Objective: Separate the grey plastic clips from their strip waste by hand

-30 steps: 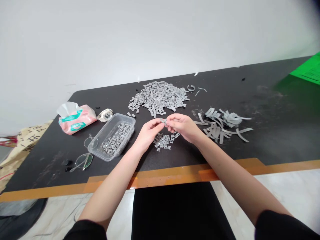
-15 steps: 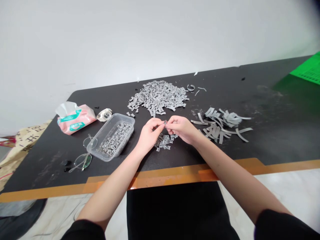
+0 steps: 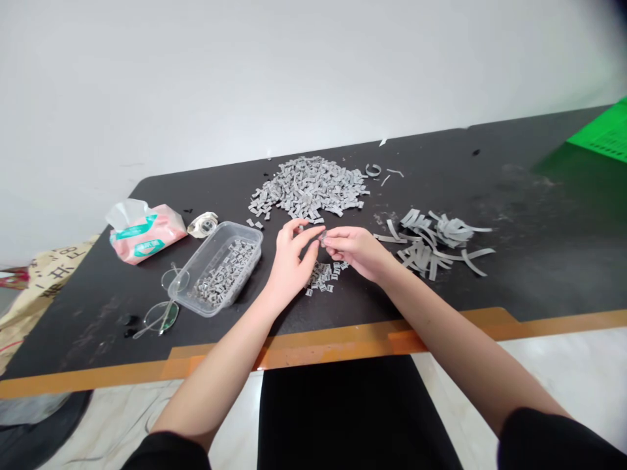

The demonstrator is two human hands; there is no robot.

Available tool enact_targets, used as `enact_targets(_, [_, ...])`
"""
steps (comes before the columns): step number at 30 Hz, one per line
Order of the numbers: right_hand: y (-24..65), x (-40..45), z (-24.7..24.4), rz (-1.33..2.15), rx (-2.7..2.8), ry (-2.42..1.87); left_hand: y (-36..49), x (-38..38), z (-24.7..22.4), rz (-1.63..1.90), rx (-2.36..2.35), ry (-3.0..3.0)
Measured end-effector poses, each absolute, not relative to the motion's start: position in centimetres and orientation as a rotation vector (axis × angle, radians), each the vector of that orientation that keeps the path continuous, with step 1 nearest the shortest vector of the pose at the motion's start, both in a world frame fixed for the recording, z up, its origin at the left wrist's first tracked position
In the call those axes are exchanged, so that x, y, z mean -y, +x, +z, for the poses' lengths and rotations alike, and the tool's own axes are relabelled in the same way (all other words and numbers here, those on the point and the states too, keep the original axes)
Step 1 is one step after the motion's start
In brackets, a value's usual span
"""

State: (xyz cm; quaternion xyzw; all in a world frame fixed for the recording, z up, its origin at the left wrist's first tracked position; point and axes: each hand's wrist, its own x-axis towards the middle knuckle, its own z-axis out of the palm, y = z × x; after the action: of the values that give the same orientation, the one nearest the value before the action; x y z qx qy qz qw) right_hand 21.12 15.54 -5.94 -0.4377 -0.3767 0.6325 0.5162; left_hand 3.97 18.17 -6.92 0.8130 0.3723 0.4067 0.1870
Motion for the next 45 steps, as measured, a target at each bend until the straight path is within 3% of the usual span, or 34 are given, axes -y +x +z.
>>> enact_targets(13, [21.4, -15.6, -6.0, 1.324, 1.112, -1.117, 4.0, -18.2, -6.0, 1.202, -1.025, 2.140])
enact_targets(30, [21.2, -15.5, -6.4, 1.475, 1.133, -0.997, 4.0, -18.2, -5.7, 1.233, -0.932, 1.948])
enact_targets(45, [21.3, -15.5, -6.1, 1.257, 1.301, -1.148, 4.0, -18.4, -5.7, 1.171, -0.960, 1.909])
